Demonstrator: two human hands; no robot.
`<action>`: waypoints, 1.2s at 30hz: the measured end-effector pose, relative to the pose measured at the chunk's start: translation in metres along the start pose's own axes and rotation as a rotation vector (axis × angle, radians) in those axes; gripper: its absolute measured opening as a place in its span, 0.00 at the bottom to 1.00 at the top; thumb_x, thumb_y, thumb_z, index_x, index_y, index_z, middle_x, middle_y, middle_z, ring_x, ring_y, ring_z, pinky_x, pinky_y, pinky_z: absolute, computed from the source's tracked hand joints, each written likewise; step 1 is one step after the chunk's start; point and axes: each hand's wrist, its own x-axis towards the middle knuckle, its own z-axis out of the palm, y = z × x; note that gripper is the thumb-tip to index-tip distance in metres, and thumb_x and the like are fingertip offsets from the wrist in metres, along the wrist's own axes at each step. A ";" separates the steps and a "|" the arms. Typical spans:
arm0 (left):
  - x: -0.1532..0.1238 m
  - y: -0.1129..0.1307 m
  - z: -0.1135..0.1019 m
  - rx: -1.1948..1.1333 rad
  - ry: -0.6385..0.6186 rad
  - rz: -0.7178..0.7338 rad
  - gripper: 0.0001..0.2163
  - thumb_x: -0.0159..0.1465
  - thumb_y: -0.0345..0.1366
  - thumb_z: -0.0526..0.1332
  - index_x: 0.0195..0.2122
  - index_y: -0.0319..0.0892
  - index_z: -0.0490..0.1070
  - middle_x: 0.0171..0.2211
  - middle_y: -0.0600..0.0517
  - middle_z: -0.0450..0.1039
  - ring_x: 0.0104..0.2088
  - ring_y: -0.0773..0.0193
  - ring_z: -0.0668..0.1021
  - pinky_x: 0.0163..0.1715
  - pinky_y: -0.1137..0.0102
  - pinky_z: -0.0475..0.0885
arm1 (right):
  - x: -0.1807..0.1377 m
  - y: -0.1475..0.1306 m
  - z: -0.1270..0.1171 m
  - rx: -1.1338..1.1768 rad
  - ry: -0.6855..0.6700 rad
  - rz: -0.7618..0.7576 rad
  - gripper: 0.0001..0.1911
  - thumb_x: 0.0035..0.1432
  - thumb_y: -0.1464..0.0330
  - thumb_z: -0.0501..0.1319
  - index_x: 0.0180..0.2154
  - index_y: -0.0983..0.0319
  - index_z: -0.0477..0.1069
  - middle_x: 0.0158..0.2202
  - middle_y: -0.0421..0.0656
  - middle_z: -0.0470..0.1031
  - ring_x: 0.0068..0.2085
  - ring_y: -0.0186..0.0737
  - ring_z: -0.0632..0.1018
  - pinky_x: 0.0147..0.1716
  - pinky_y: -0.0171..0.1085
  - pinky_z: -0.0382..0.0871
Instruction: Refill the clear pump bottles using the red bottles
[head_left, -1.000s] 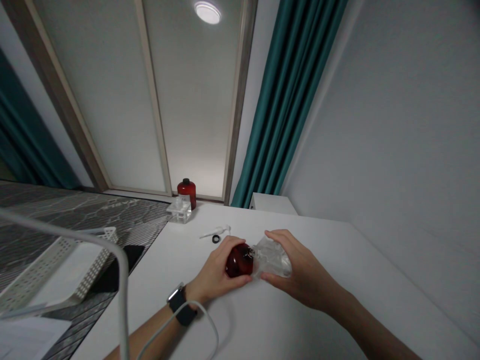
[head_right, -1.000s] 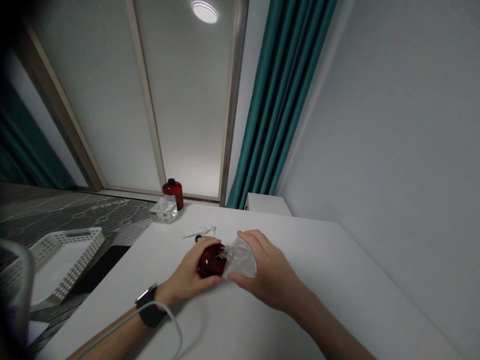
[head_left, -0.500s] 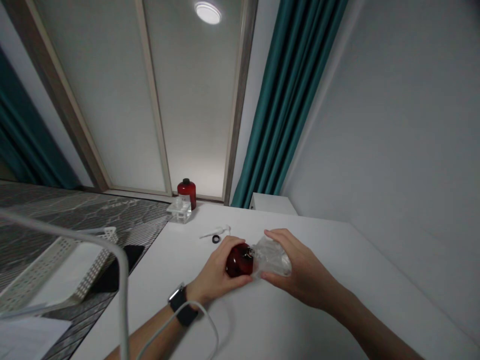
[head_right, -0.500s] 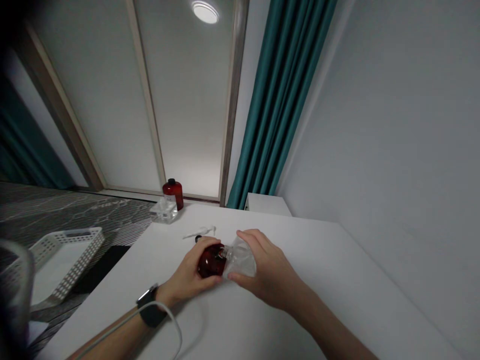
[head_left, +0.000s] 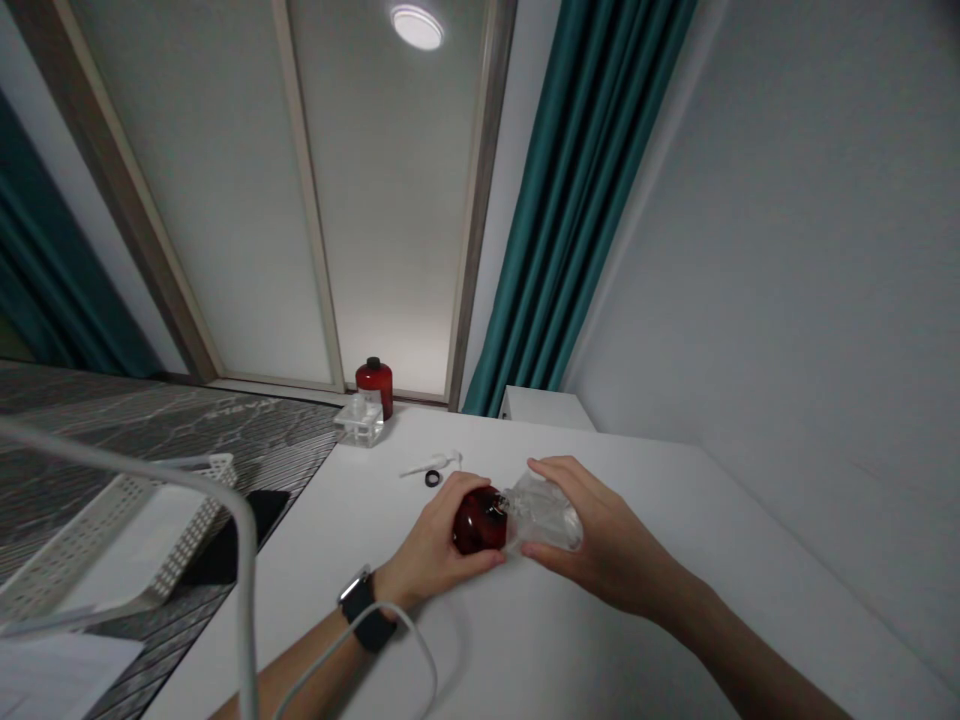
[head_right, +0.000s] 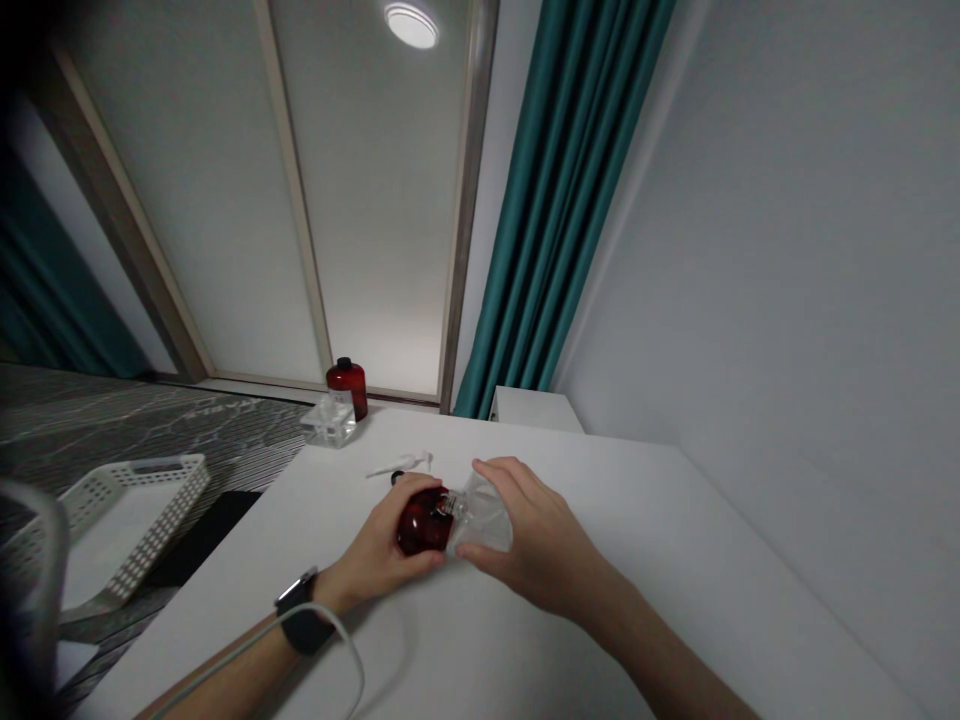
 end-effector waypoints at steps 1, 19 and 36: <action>0.000 0.000 0.000 0.000 0.001 0.000 0.30 0.59 0.48 0.68 0.58 0.46 0.59 0.52 0.44 0.67 0.51 0.51 0.73 0.53 0.58 0.69 | 0.000 0.000 0.000 0.000 -0.004 0.001 0.37 0.49 0.68 0.71 0.59 0.65 0.61 0.55 0.55 0.71 0.56 0.53 0.74 0.55 0.53 0.72; 0.001 0.003 -0.001 0.009 0.009 -0.003 0.29 0.58 0.46 0.69 0.57 0.46 0.60 0.51 0.45 0.68 0.50 0.52 0.74 0.52 0.59 0.70 | 0.001 -0.001 -0.002 -0.003 -0.009 -0.001 0.37 0.50 0.68 0.71 0.60 0.64 0.62 0.55 0.54 0.72 0.57 0.53 0.74 0.55 0.53 0.72; 0.001 0.008 -0.002 0.012 0.001 -0.065 0.29 0.55 0.39 0.70 0.55 0.45 0.61 0.51 0.45 0.68 0.51 0.51 0.73 0.53 0.56 0.69 | 0.003 -0.003 -0.006 -0.024 -0.015 -0.022 0.38 0.52 0.66 0.70 0.62 0.58 0.61 0.56 0.52 0.72 0.57 0.53 0.74 0.55 0.53 0.73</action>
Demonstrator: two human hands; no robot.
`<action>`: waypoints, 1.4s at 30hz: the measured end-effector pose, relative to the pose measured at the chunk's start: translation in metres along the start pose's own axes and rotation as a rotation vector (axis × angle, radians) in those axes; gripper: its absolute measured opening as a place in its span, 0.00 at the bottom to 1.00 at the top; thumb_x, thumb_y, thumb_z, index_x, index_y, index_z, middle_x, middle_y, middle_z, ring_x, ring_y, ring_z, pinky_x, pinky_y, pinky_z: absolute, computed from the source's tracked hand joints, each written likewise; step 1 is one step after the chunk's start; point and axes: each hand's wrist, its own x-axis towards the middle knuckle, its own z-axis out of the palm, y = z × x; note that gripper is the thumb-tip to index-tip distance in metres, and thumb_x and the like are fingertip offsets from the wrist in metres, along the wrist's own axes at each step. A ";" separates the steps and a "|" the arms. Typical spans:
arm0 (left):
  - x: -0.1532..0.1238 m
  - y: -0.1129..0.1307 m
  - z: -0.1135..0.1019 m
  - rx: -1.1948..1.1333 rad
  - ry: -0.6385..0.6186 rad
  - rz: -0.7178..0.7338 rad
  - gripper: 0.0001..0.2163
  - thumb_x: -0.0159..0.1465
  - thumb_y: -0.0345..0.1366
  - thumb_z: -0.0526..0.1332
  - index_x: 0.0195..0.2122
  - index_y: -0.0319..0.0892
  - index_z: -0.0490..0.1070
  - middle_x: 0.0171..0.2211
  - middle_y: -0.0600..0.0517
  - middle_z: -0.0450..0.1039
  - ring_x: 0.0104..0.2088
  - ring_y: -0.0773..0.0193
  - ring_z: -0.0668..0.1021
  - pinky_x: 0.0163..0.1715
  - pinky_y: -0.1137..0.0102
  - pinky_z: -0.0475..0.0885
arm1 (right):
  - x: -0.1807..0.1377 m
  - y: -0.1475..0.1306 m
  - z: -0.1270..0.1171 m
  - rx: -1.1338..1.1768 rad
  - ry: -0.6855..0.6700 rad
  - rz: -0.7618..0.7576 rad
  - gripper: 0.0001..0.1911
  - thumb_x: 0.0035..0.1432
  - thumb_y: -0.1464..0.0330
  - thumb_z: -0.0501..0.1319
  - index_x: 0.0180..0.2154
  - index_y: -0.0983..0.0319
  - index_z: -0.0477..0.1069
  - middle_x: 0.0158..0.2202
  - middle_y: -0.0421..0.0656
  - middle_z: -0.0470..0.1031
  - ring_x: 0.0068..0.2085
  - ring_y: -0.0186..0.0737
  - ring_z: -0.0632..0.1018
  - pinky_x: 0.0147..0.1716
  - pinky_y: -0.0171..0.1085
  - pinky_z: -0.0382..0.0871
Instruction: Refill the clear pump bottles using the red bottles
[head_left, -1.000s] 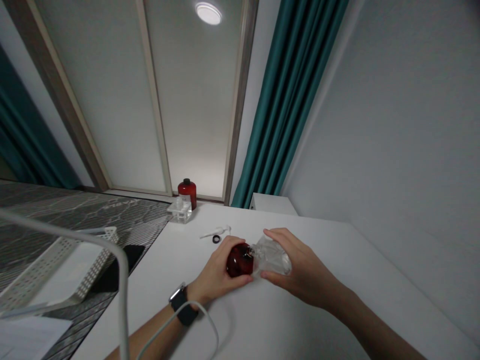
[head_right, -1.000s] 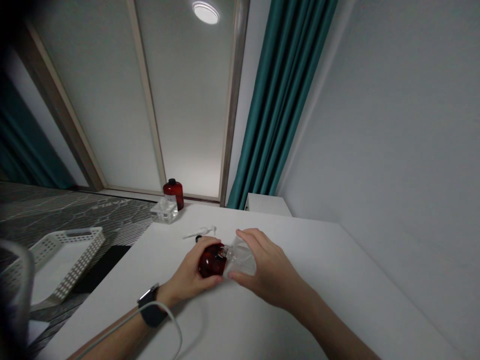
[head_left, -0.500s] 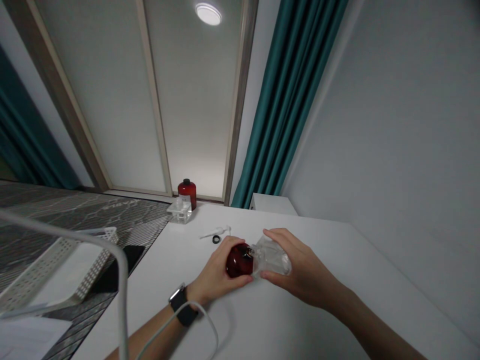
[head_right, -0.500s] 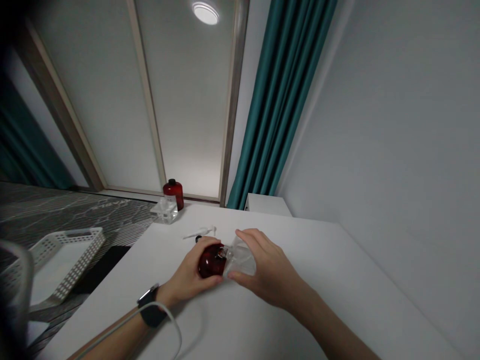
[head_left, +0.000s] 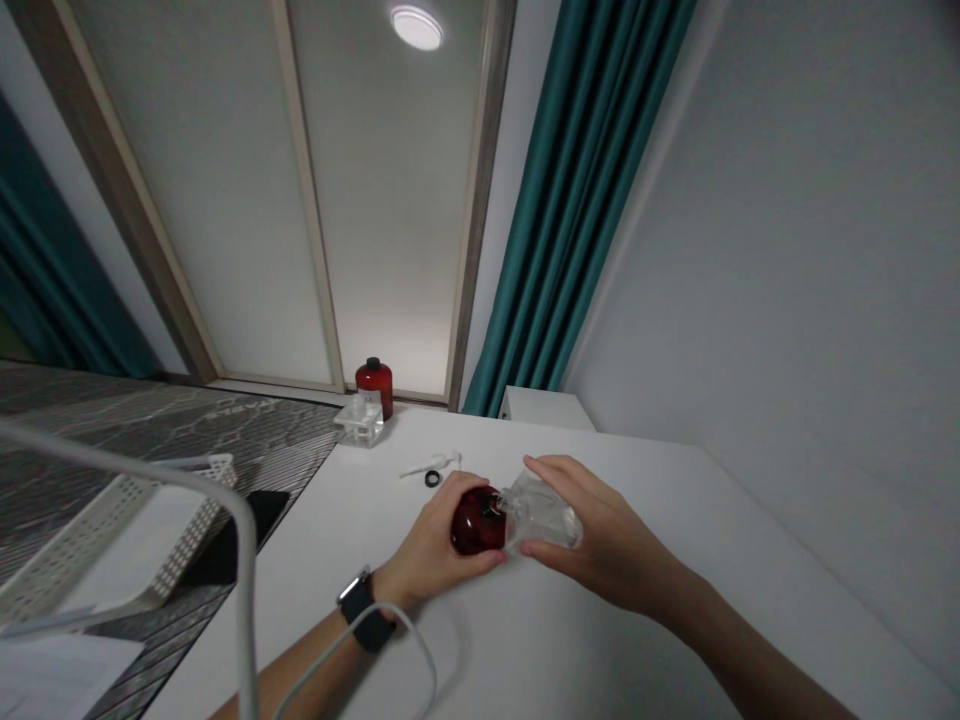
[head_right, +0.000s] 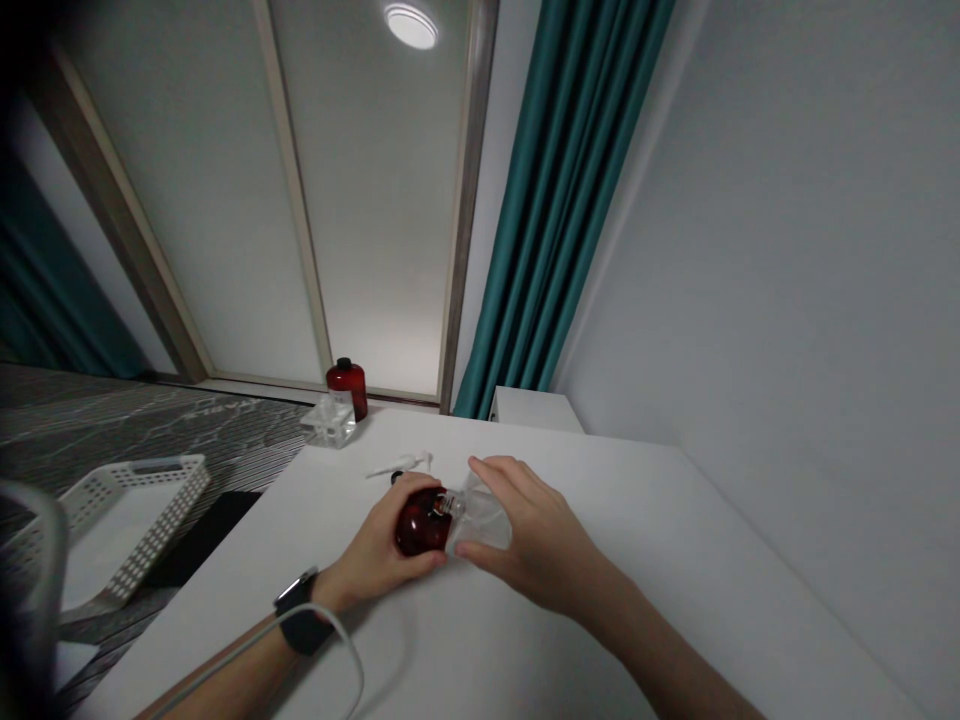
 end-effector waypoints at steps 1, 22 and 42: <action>0.000 0.000 0.000 0.000 0.001 -0.002 0.29 0.55 0.39 0.70 0.55 0.45 0.61 0.51 0.45 0.68 0.51 0.51 0.73 0.52 0.56 0.70 | 0.000 0.000 0.000 -0.002 -0.003 0.000 0.38 0.52 0.66 0.70 0.62 0.59 0.61 0.56 0.53 0.72 0.57 0.53 0.74 0.55 0.53 0.73; 0.000 -0.003 0.003 -0.006 0.022 -0.002 0.28 0.55 0.42 0.70 0.55 0.44 0.62 0.50 0.44 0.70 0.50 0.51 0.74 0.51 0.57 0.71 | 0.003 0.000 -0.002 -0.013 -0.008 -0.016 0.38 0.51 0.66 0.71 0.62 0.59 0.62 0.56 0.53 0.72 0.55 0.53 0.75 0.54 0.53 0.73; 0.000 -0.002 0.005 -0.022 0.026 -0.042 0.27 0.54 0.40 0.69 0.53 0.44 0.63 0.50 0.45 0.69 0.49 0.51 0.75 0.50 0.57 0.71 | 0.003 0.001 -0.001 -0.022 0.012 -0.027 0.39 0.51 0.66 0.71 0.63 0.56 0.61 0.56 0.51 0.72 0.55 0.52 0.76 0.53 0.52 0.74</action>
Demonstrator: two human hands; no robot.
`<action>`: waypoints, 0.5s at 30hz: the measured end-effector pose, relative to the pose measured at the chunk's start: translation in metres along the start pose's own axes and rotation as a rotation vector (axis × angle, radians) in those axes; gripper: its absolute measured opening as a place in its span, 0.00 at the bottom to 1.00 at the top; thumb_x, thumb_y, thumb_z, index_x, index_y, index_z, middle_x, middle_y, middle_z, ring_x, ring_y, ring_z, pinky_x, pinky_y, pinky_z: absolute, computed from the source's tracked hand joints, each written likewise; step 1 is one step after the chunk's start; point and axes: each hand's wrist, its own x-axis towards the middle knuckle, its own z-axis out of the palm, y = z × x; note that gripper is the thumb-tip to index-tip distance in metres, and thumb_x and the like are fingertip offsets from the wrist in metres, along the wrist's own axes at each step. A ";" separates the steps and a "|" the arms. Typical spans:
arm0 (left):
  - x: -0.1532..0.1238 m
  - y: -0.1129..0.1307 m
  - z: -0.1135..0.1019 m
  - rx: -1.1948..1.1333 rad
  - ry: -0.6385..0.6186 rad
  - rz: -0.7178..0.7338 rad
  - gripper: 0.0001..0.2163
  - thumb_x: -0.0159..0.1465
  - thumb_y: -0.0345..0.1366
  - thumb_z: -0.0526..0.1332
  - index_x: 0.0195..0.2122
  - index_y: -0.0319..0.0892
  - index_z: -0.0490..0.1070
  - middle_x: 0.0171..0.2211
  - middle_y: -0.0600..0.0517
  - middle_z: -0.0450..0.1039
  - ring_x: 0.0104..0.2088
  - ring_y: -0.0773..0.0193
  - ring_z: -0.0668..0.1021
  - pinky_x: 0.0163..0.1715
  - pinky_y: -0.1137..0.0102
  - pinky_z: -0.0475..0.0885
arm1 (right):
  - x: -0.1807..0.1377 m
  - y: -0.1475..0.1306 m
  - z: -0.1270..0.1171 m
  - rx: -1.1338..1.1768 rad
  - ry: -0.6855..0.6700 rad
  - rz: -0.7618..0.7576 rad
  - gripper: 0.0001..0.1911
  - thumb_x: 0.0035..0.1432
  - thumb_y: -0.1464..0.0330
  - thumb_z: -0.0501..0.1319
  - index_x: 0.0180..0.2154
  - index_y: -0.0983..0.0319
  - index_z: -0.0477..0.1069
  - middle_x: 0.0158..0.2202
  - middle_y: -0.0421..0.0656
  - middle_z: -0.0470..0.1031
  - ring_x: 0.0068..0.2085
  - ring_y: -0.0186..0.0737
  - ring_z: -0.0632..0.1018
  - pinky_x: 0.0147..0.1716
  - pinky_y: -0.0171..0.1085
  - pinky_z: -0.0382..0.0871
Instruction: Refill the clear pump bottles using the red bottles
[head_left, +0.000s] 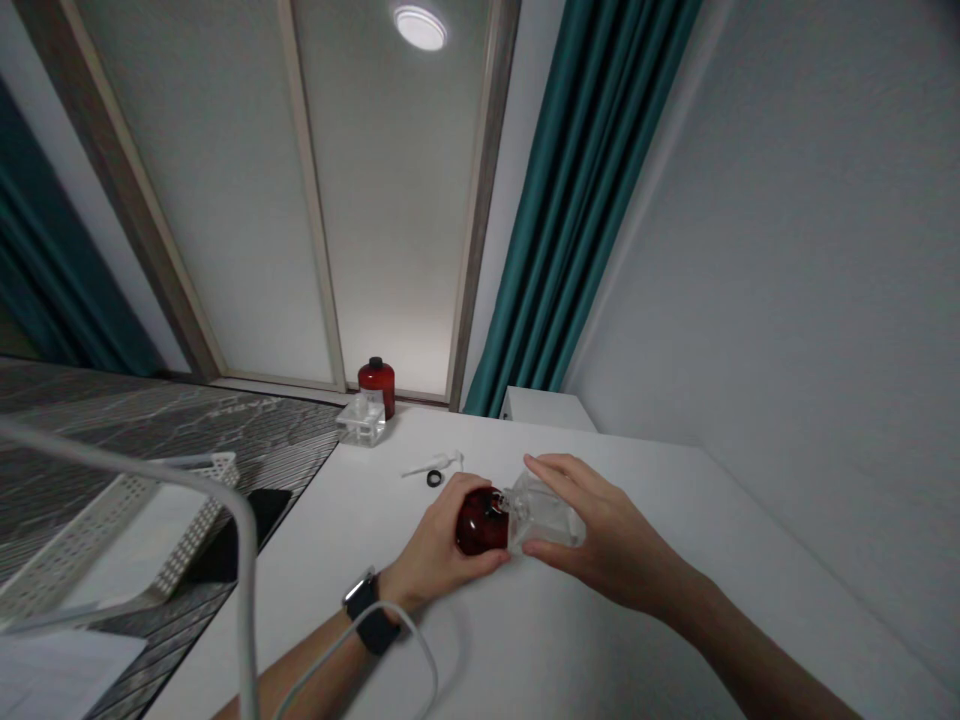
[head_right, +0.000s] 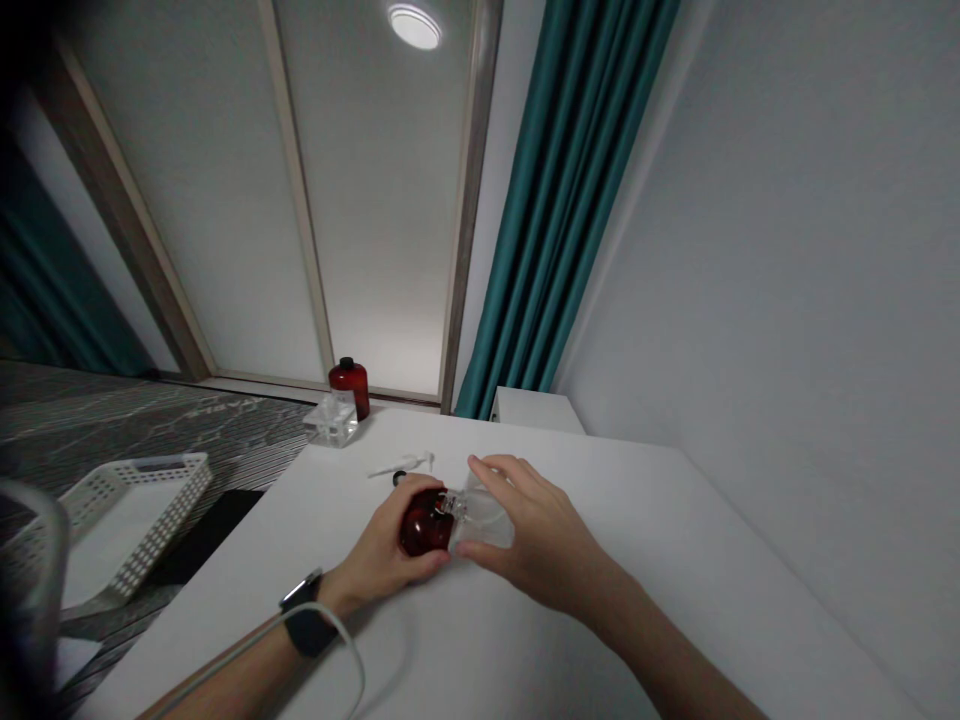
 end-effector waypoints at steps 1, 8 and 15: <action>0.000 0.000 0.000 -0.001 0.003 0.002 0.27 0.54 0.40 0.69 0.53 0.44 0.63 0.49 0.45 0.70 0.49 0.51 0.75 0.50 0.57 0.71 | 0.000 0.000 0.000 0.001 0.002 -0.003 0.39 0.52 0.66 0.71 0.63 0.55 0.61 0.56 0.50 0.72 0.55 0.52 0.76 0.53 0.52 0.75; 0.000 0.000 0.000 -0.012 0.004 0.023 0.27 0.55 0.41 0.69 0.54 0.44 0.62 0.49 0.45 0.70 0.48 0.52 0.75 0.50 0.58 0.72 | 0.001 0.000 -0.001 -0.006 -0.020 -0.002 0.39 0.51 0.66 0.72 0.63 0.58 0.62 0.56 0.52 0.72 0.55 0.52 0.75 0.53 0.52 0.74; 0.000 0.001 0.000 -0.018 0.002 0.000 0.27 0.55 0.40 0.69 0.54 0.44 0.62 0.49 0.45 0.69 0.48 0.52 0.74 0.50 0.58 0.71 | 0.001 0.001 0.000 -0.009 -0.016 -0.017 0.39 0.51 0.66 0.71 0.63 0.58 0.62 0.56 0.52 0.72 0.55 0.53 0.75 0.54 0.54 0.73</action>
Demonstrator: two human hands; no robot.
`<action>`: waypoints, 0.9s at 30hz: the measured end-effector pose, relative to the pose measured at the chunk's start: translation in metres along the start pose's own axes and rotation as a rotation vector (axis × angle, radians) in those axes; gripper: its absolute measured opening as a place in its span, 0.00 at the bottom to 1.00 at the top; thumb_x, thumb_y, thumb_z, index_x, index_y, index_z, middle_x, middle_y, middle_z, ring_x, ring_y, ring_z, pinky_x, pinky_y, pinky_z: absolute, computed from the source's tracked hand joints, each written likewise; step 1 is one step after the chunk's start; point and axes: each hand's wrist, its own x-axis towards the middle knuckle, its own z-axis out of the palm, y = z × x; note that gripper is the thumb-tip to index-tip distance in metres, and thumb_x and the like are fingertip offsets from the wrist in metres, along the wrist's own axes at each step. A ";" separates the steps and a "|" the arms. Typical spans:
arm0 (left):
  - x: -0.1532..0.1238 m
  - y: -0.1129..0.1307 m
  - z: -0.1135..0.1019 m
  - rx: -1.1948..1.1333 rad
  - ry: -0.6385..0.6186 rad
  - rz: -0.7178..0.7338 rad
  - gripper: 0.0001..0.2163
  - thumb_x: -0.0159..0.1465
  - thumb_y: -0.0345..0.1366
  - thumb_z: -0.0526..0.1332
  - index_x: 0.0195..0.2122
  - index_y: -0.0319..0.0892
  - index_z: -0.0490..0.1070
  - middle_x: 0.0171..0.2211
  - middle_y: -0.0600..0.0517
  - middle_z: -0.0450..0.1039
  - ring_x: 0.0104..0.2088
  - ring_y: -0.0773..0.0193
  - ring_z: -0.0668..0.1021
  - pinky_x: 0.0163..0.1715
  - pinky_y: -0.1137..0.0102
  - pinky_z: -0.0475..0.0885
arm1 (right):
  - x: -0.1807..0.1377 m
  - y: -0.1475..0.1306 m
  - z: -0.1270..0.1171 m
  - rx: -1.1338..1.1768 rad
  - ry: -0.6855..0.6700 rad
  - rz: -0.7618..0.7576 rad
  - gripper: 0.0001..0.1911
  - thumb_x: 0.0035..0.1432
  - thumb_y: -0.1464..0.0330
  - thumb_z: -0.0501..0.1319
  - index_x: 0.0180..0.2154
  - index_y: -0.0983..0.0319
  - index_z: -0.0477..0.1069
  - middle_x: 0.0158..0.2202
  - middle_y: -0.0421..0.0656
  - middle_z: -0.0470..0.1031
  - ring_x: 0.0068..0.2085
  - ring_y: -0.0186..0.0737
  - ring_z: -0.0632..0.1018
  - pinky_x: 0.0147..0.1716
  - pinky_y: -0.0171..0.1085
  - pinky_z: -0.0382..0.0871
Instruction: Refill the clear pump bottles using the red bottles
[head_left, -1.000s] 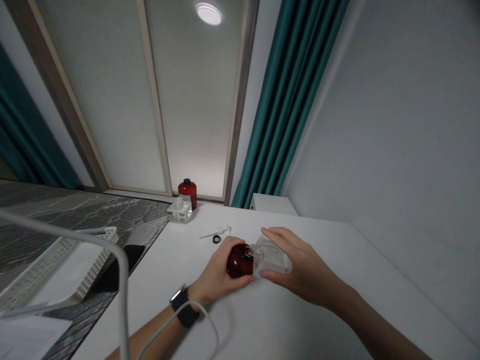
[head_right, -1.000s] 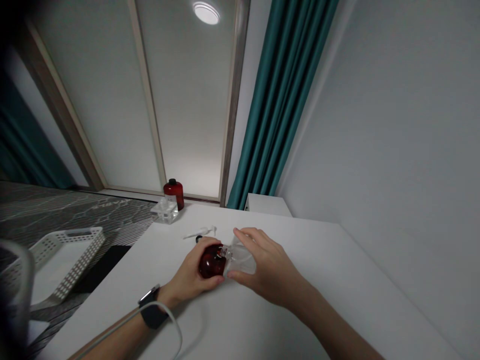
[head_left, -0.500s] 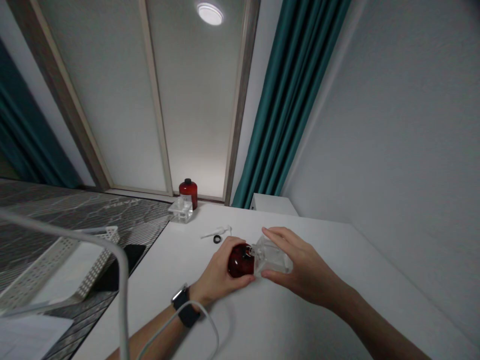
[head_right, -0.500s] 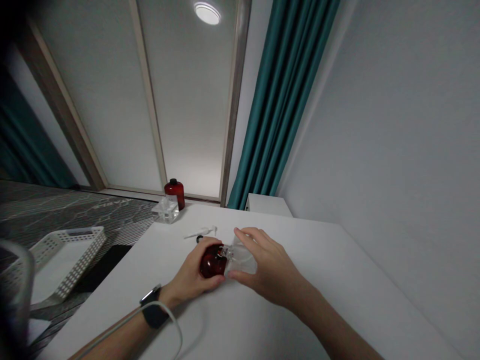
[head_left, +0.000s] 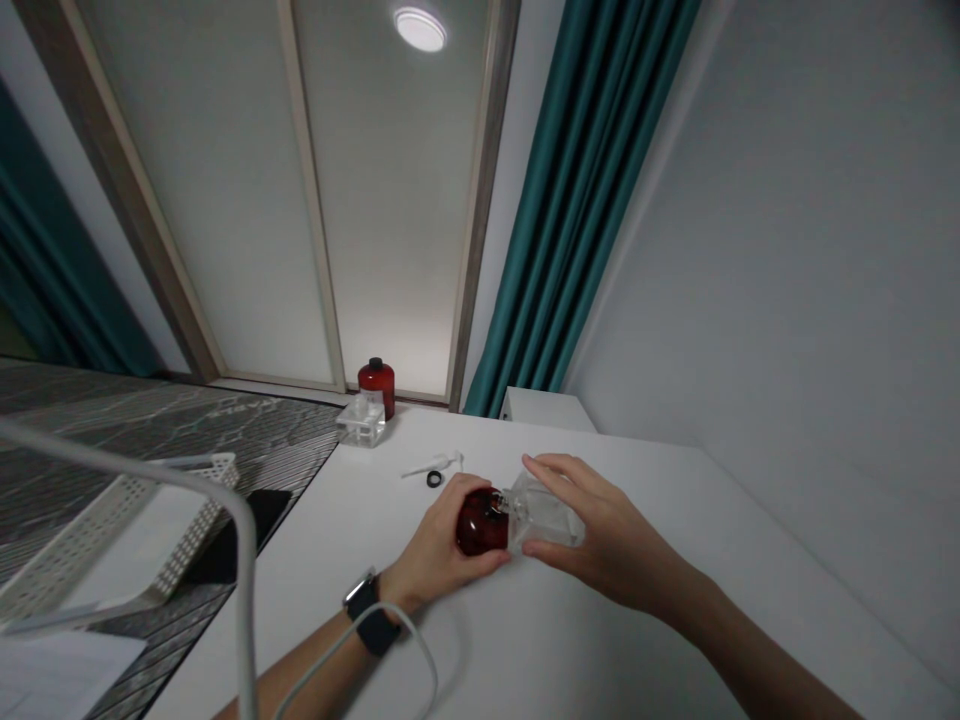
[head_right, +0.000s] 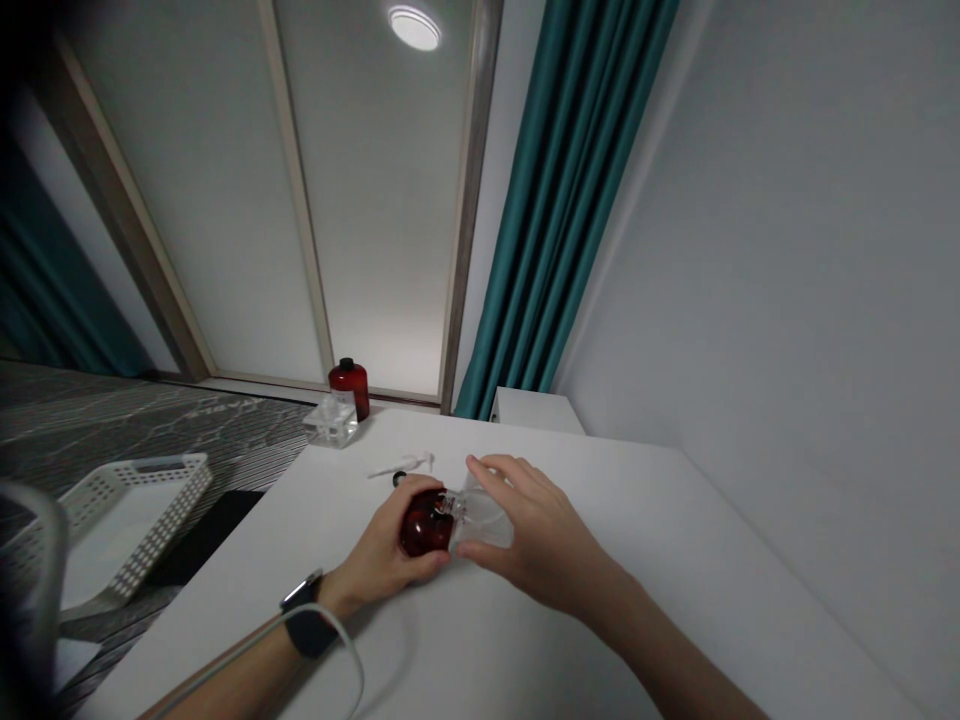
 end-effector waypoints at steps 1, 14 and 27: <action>0.000 0.000 0.000 -0.001 -0.003 0.001 0.27 0.55 0.40 0.69 0.54 0.44 0.62 0.49 0.45 0.69 0.49 0.52 0.74 0.50 0.58 0.71 | 0.000 0.000 0.000 0.000 -0.003 0.001 0.39 0.51 0.66 0.71 0.63 0.57 0.61 0.56 0.52 0.72 0.56 0.54 0.75 0.54 0.55 0.73; -0.001 -0.004 0.001 -0.009 -0.004 0.018 0.28 0.55 0.39 0.70 0.54 0.45 0.61 0.49 0.47 0.68 0.48 0.54 0.73 0.50 0.60 0.70 | 0.001 0.001 0.000 0.043 -0.013 -0.001 0.41 0.51 0.67 0.72 0.64 0.60 0.61 0.57 0.53 0.71 0.56 0.52 0.74 0.56 0.53 0.72; -0.002 -0.004 0.002 -0.015 -0.007 0.012 0.27 0.56 0.40 0.69 0.54 0.44 0.61 0.49 0.47 0.68 0.48 0.54 0.73 0.50 0.60 0.70 | 0.003 0.001 -0.001 0.055 -0.044 0.003 0.40 0.50 0.67 0.72 0.63 0.61 0.61 0.58 0.54 0.70 0.57 0.53 0.73 0.56 0.54 0.71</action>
